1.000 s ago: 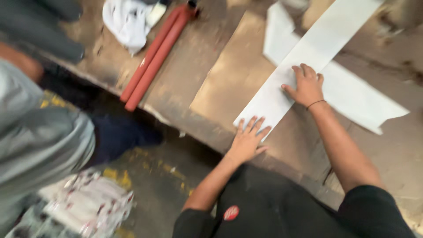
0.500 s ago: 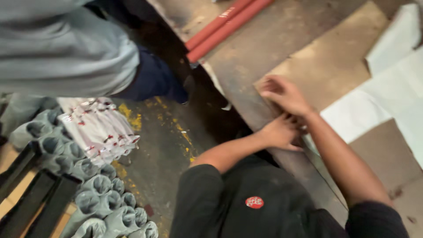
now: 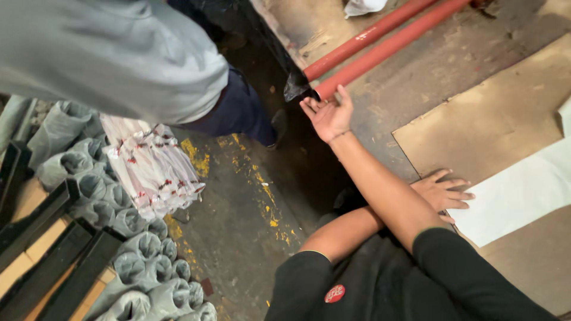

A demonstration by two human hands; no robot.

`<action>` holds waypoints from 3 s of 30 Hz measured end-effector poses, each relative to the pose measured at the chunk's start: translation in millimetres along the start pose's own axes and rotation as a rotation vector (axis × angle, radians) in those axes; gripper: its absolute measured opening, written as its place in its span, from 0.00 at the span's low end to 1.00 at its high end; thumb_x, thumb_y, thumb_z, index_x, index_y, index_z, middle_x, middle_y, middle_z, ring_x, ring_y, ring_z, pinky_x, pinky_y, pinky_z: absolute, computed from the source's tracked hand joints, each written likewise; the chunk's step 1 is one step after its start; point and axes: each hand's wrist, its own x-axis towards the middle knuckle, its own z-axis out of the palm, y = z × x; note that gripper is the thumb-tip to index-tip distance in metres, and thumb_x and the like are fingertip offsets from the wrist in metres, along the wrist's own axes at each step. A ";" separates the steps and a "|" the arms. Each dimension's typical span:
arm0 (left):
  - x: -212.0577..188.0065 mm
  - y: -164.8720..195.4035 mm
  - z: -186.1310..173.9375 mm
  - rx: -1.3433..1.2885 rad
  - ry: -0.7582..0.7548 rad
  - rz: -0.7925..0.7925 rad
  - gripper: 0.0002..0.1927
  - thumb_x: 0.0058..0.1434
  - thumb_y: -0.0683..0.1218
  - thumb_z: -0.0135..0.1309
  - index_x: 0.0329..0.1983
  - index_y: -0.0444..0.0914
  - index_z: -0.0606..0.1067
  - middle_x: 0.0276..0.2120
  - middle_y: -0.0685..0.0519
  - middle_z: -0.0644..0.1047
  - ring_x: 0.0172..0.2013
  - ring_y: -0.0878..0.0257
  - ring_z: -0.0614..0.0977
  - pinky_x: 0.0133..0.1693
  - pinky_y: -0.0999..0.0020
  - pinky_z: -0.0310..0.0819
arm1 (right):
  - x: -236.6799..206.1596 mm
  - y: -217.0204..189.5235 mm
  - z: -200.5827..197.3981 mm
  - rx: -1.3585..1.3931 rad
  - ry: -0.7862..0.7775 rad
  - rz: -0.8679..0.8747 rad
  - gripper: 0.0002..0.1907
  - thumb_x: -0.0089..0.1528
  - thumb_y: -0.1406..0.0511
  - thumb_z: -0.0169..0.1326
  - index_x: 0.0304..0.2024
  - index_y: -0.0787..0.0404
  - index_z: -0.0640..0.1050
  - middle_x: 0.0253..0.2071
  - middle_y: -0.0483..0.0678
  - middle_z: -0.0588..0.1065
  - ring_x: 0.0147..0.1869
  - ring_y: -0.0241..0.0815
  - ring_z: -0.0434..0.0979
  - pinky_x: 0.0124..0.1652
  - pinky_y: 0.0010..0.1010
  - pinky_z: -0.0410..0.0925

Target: The person wraps white paper sleeves around red curved metal tubes on a workbench, folding the paper over each tube and tucking the ends closed by hand. The wrapped tubes are then laid out and arranged in rows on the bench alongside other finished wrapped pieces.

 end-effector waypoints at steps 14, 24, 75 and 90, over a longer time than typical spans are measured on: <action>-5.4 12.7 -17.0 0.047 0.195 0.155 0.19 0.65 0.53 0.53 0.57 0.44 0.74 0.64 0.51 0.74 0.68 0.51 0.70 0.73 0.43 0.57 | -142.3 -156.8 -38.3 -0.364 0.222 -0.186 0.07 0.64 0.68 0.56 0.35 0.63 0.71 0.25 0.44 0.70 0.23 0.33 0.71 0.24 0.26 0.67; 26.7 93.7 -42.7 -0.545 -0.036 -0.331 0.02 0.54 0.44 0.59 0.31 0.42 0.79 0.33 0.52 0.80 0.31 0.51 0.81 0.36 0.58 0.75 | -508.6 -111.3 -137.4 -1.862 1.143 -0.704 0.32 0.52 0.59 0.67 0.54 0.63 0.71 0.37 0.63 0.77 0.42 0.65 0.78 0.40 0.49 0.71; 54.7 362.5 9.6 -0.379 0.062 0.548 0.11 0.58 0.36 0.52 0.44 0.38 0.74 0.37 0.48 0.78 0.38 0.49 0.82 0.39 0.56 0.77 | -796.2 4.2 -196.1 -0.748 0.909 -0.386 0.16 0.58 0.71 0.58 0.48 0.63 0.71 0.25 0.46 0.71 0.17 0.36 0.69 0.19 0.31 0.65; 3.2 391.1 25.4 -0.566 -0.174 0.319 0.09 0.61 0.41 0.58 0.44 0.43 0.76 0.37 0.48 0.81 0.38 0.49 0.84 0.39 0.57 0.79 | -785.2 40.6 -230.0 0.220 0.638 -0.864 0.45 0.53 0.41 0.51 0.61 0.65 0.66 0.60 0.57 0.70 0.58 0.53 0.76 0.58 0.43 0.69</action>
